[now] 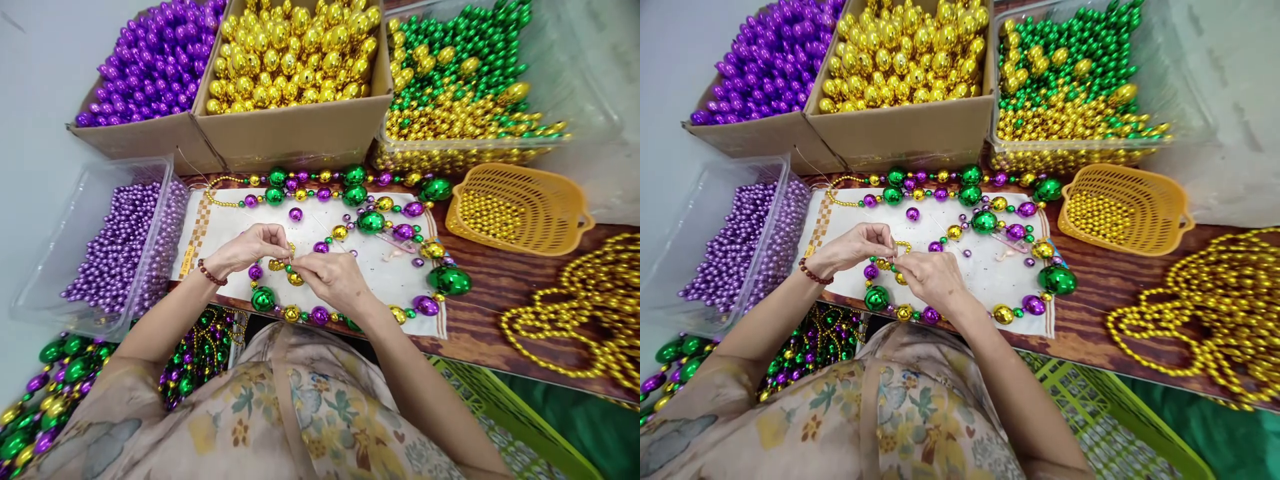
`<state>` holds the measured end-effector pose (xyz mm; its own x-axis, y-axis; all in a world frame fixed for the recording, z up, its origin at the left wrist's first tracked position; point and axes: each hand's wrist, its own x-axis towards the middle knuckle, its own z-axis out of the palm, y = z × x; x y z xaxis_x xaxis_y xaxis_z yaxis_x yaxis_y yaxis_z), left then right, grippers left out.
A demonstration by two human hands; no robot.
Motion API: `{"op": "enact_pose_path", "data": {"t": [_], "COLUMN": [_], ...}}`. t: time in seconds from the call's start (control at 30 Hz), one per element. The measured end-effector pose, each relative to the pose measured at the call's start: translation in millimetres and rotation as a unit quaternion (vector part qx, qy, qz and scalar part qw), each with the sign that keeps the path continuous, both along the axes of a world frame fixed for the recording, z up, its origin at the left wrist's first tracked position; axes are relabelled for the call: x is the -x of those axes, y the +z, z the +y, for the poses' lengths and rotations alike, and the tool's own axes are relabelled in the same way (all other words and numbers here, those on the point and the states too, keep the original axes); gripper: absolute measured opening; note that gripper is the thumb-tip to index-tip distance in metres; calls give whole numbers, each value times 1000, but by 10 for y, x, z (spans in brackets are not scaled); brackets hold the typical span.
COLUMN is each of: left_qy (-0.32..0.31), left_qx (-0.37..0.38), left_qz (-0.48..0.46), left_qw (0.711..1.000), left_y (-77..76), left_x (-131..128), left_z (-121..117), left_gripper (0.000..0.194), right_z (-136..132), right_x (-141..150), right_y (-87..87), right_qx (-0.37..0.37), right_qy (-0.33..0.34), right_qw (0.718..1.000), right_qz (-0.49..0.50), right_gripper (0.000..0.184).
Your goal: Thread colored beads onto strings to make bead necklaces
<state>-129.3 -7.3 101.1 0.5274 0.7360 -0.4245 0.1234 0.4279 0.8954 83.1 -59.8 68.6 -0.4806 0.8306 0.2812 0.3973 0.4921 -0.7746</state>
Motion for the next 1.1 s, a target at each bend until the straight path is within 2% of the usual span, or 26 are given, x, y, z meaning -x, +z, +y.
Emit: {"op": "enact_pose_path", "data": {"t": [0.07,0.13,0.17,0.3,0.43,0.57,0.63,0.7,0.8,0.87,0.93,1.0,1.1], "left_qy": [-5,-7,-5,31,80,126,139,158,206,233,242,245,251], "left_qx": [-14,-43,-61,-176,-301,-360,-360,-339,-296,-266,-231,-188,-130], "left_qz": [3,2,4,32,39,56,65,62,40,29,13,-15,-62], "left_qw": [1000,999,998,983,950,923,920,925,932,935,942,951,957], "left_y": [17,23,20,-57,-197,-304,-324,-323,-309,-310,-327,-352,-362], "left_x": [6,6,2,-29,-57,-86,-107,-126,-130,-111,-85,-67,-73], "left_z": [-14,-36,-50,-108,-156,-214,-246,-268,-274,-265,-255,-251,-257], "left_gripper": [20,19,19,17,18,16,15,16,18,19,21,26,35], "right_z": [6,54,90,237,277,272,288,310,317,272,182,57,-140], "right_x": [-18,-36,-38,37,183,307,349,348,217,58,-94,-174,-123], "right_y": [16,6,-13,-151,-241,-244,-258,-284,-299,-261,-190,-119,-95], "right_qx": [29,103,152,335,412,427,422,396,303,253,235,238,264], "right_qy": [33,69,64,-36,-29,-44,-51,-66,-130,-157,-155,-130,-47], "right_qw": [999,987,975,907,865,839,841,863,915,929,920,896,860], "right_qz": [32,105,146,253,285,335,336,307,231,220,272,352,434], "right_gripper": [22,23,25,26,31,33,30,24,13,10,9,11,17]}}
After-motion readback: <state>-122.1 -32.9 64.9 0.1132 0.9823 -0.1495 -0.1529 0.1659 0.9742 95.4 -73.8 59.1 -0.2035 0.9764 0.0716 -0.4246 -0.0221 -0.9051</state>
